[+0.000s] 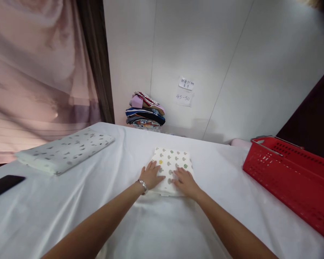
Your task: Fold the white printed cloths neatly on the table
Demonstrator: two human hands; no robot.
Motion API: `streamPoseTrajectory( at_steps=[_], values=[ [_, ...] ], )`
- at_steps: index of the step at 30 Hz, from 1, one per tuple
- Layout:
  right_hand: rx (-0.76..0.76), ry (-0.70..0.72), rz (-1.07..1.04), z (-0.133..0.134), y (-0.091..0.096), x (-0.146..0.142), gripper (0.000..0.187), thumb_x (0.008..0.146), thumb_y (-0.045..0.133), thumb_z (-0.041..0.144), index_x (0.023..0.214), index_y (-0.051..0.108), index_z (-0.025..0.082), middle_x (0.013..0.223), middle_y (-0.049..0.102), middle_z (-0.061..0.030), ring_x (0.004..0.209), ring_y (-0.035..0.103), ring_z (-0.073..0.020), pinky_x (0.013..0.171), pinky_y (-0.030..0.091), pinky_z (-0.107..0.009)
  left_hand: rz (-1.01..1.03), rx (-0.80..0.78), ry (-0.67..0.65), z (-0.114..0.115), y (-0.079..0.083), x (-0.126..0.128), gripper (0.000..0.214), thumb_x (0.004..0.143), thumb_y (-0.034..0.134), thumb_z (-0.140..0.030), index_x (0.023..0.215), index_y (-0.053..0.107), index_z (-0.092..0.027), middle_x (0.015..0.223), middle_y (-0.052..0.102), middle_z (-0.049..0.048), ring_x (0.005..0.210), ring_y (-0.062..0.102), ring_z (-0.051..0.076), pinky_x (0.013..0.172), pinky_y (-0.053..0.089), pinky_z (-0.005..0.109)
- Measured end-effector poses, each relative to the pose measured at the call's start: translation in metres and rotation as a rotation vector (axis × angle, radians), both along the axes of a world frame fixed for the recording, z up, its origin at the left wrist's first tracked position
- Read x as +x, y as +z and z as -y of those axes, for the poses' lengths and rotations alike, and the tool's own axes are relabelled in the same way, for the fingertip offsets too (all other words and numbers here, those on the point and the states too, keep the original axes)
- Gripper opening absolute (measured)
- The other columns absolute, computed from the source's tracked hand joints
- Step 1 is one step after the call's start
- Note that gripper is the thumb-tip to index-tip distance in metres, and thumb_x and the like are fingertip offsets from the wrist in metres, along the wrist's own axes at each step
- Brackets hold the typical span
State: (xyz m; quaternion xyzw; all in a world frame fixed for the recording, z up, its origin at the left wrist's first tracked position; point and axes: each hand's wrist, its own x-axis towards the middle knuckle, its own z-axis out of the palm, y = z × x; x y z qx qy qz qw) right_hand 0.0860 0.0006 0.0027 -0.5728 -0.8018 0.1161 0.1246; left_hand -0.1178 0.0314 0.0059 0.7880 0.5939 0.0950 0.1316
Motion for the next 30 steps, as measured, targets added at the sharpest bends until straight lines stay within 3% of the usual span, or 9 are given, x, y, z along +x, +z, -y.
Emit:
streamPoseTrajectory(
  at_steps=[3,7,11,15,18,24,30],
  values=[
    [0.041,-0.132,-0.016,-0.024,0.009,0.001,0.052,0.088,0.035,0.044,0.134,0.039,0.019,0.146,0.024,-0.0104,0.135,0.014,-0.0256,0.106,0.014,-0.046,-0.019,0.073,0.017,-0.013,0.010,0.011,0.065,0.080,0.038,-0.059,0.133,0.037,-0.022,0.148,0.016,0.0081,0.136,0.010,0.026,0.106,0.015,0.053],
    [0.010,-0.253,0.012,-0.043,-0.005,0.008,0.056,0.088,0.035,0.044,0.137,0.033,0.016,0.148,0.016,-0.0105,0.136,0.009,-0.0278,0.105,0.015,-0.049,-0.007,0.102,0.043,-0.017,-0.009,0.014,0.062,0.083,0.031,-0.058,0.135,0.034,-0.023,0.149,0.015,0.0059,0.136,0.009,0.027,0.105,0.015,0.056],
    [0.028,-0.252,0.008,-0.045,-0.026,0.015,0.055,0.088,0.033,0.045,0.136,0.034,0.018,0.148,0.018,-0.0088,0.136,0.010,-0.0266,0.104,0.021,-0.046,0.077,0.106,0.043,-0.013,-0.029,0.009,0.063,0.084,0.027,-0.059,0.136,0.033,-0.023,0.149,0.014,0.0036,0.136,0.008,0.027,0.103,0.023,0.053],
    [0.016,-0.267,-0.076,-0.047,-0.031,0.018,0.056,0.086,0.038,0.045,0.135,0.037,0.017,0.149,0.016,-0.0071,0.137,0.007,-0.0239,0.107,0.018,-0.042,0.110,0.110,0.081,-0.013,-0.029,0.007,0.062,0.083,0.032,-0.060,0.134,0.036,-0.025,0.149,0.016,0.0022,0.136,0.009,0.028,0.103,0.024,0.050],
    [-0.030,-0.368,-0.233,-0.047,-0.033,0.022,0.061,0.083,0.041,0.047,0.135,0.038,0.015,0.150,0.011,-0.0071,0.137,0.004,-0.0235,0.110,0.014,-0.037,0.128,0.117,0.148,-0.013,-0.026,0.007,0.061,0.082,0.036,-0.059,0.133,0.037,-0.026,0.149,0.016,0.0050,0.134,0.016,0.029,0.102,0.026,0.046],
    [-0.085,-0.476,-0.474,-0.036,-0.039,0.032,0.065,0.079,0.044,0.048,0.137,0.033,0.020,0.150,0.011,-0.0061,0.135,0.017,-0.0193,0.108,0.021,-0.032,0.157,0.120,0.264,-0.011,-0.024,0.004,0.056,0.083,0.041,-0.049,0.132,0.039,-0.021,0.141,0.033,0.0125,0.122,0.038,0.029,0.097,0.031,0.040],
    [-0.077,-0.466,-0.562,-0.020,-0.033,0.037,0.072,0.077,0.049,0.042,0.140,0.026,0.016,0.144,0.030,-0.0090,0.130,0.030,-0.0205,0.105,0.029,-0.032,0.216,0.064,0.318,-0.014,-0.022,0.001,0.060,0.084,0.040,-0.045,0.135,0.032,-0.013,0.123,0.050,0.0144,0.113,0.045,0.028,0.095,0.033,0.035]
  ],
)
